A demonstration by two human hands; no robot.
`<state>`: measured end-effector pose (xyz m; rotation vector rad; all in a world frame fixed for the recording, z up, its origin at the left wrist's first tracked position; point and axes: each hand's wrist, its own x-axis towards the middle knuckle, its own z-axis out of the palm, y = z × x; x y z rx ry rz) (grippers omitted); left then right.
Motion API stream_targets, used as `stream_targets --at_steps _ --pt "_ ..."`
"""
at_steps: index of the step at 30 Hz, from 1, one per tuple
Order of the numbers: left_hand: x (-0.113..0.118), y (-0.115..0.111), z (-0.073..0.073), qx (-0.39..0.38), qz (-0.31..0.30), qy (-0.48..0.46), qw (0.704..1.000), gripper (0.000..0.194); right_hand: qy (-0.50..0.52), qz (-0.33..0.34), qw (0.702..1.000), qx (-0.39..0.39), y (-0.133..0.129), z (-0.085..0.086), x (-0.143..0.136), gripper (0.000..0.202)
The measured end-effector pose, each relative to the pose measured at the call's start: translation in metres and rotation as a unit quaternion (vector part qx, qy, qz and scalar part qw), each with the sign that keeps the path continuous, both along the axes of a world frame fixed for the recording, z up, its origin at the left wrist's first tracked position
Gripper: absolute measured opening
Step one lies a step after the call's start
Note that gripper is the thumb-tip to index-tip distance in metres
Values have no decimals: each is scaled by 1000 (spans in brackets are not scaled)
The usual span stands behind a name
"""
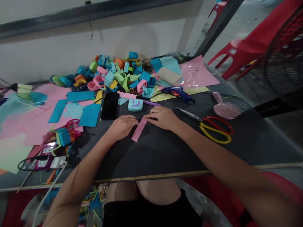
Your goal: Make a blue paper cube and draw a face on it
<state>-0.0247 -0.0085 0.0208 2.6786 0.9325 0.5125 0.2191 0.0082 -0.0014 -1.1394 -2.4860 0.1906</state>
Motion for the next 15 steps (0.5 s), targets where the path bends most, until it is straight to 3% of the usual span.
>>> stream_targets --at_steps 3,6,11,15 --pt "3 -2 -2 35 53 0 998 28 -70 -67 995 21 -6 7 -4 31" --pt "7 -2 -8 37 60 15 997 32 -105 -106 988 31 -11 11 -6 32" --pt "6 3 -14 49 80 37 995 22 -84 -107 991 3 -11 8 -1 35" --pt "4 4 -16 138 55 40 988 22 -15 -68 997 23 -6 0 2 36"
